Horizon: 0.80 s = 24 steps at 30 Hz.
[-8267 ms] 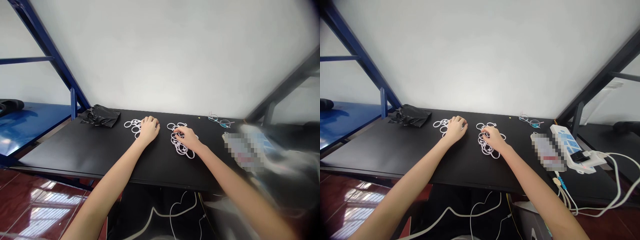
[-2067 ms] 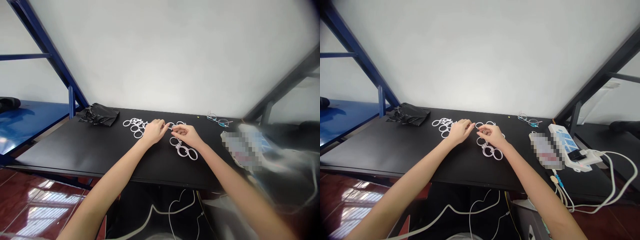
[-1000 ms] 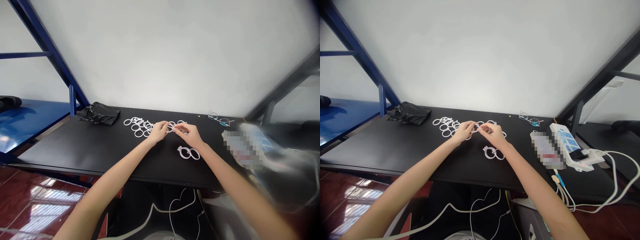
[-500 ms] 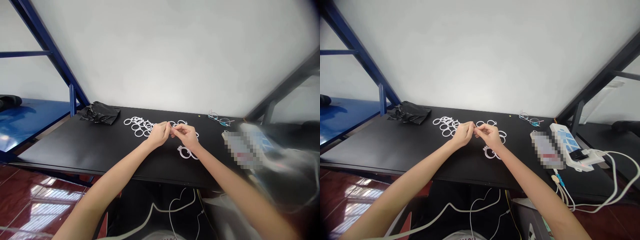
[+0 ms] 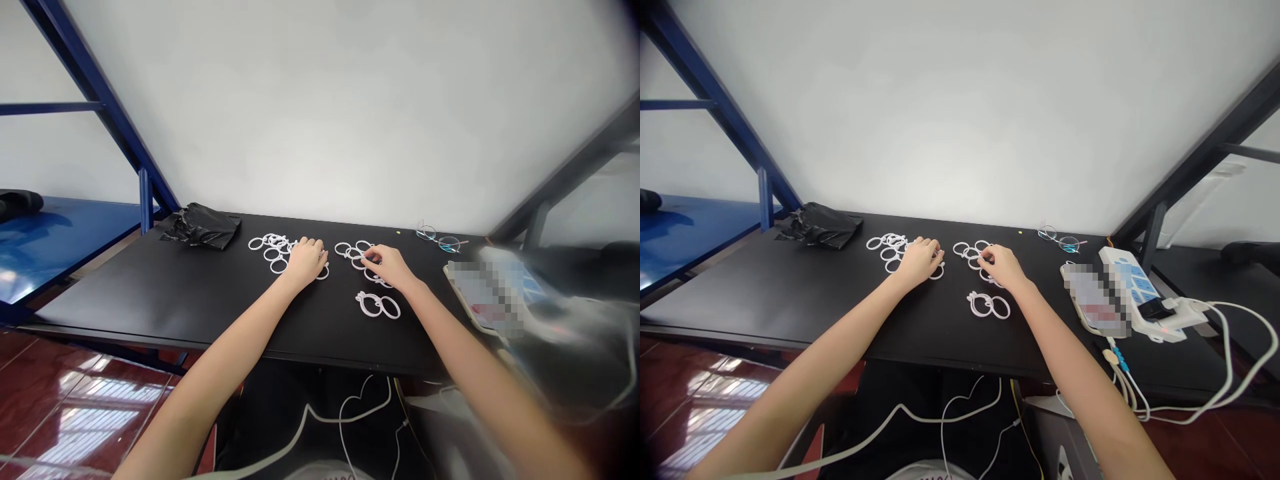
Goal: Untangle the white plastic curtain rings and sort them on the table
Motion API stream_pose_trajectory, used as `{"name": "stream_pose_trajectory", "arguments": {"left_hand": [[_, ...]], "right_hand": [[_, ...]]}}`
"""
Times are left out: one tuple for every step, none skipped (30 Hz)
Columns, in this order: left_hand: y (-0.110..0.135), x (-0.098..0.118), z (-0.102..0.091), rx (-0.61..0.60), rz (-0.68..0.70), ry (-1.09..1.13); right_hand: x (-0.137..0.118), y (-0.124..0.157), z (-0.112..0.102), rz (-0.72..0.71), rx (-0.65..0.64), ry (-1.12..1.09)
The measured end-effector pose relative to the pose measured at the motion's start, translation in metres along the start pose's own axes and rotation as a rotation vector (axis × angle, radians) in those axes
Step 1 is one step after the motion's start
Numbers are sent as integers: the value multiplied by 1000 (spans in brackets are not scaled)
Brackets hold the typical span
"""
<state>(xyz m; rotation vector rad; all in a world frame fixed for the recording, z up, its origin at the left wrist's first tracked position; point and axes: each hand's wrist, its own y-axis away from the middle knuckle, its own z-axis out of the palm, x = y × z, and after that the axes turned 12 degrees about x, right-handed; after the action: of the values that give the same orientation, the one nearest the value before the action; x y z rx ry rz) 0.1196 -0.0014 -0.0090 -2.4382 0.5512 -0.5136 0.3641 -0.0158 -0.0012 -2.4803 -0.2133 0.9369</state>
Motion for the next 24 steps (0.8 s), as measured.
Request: {"name": "stream_pose_trajectory", "arguments": {"left_hand": [[1, 0, 1, -7, -8, -26], [2, 0, 1, -11, -15, -49], [2, 0, 0, -13, -21, -69], [2, 1, -1, -13, -25, -84], [3, 3, -2, -11, -25, -95], [2, 4, -3, -8, -24, -102], [2, 6, -4, -3, -21, -105], [2, 7, -5, 3, -15, -103], [2, 9, -6, 9, -7, -97], [2, 11, -7, 15, 4, -87], [2, 13, -7, 21, 16, -74], [2, 14, -8, 27, 29, -60], [2, 16, -8, 32, 42, -44], [3, 17, -8, 36, 52, -29], [3, 19, -8, 40, 60, -13], [3, 20, -8, 44, 66, 3], [3, 21, -8, 48, 70, 19], [4, 21, -8, 52, 72, 34], [4, 22, -8, 57, 73, 48], [4, 22, -8, 61, 74, 62], [4, 22, -8, 65, 73, 75], [4, 22, -8, 69, 73, 88], [4, 23, -8, 72, 73, 102], [4, 23, -8, 75, 74, 116]], "right_hand": [[1, 1, 3, 4, -6, 14], [1, 1, 5, 11, -7, 26], [1, 1, 6, 20, -4, 36], [0, 1, 7, 29, 0, 44], [0, 1, 8, 37, 4, 50], [0, 1, 8, 44, 7, 56], [0, 1, 8, 49, 9, 62], [-1, 1, 9, 53, 12, 68], [-1, 2, 9, 55, 15, 75], [-1, 2, 9, 56, 17, 83], [-1, 2, 9, 54, 17, 90], [-2, 2, 10, 50, 15, 96], [-3, 3, 10, 44, 11, 98], [-4, 3, 10, 38, 7, 97], [-5, 3, 9, 32, 2, 95], [-7, 3, 9, 25, -1, 91], [-8, 3, 8, 19, -3, 89], [-10, 3, 7, 12, -4, 87], [-11, 3, 6, 5, -5, 86], [-12, 3, 5, -2, -6, 85], [-13, 3, 4, -8, -8, 84], [-14, 3, 3, -13, -10, 82], [-14, 3, 2, -16, -11, 79], [-15, 3, 2, -20, -12, 75]]}}
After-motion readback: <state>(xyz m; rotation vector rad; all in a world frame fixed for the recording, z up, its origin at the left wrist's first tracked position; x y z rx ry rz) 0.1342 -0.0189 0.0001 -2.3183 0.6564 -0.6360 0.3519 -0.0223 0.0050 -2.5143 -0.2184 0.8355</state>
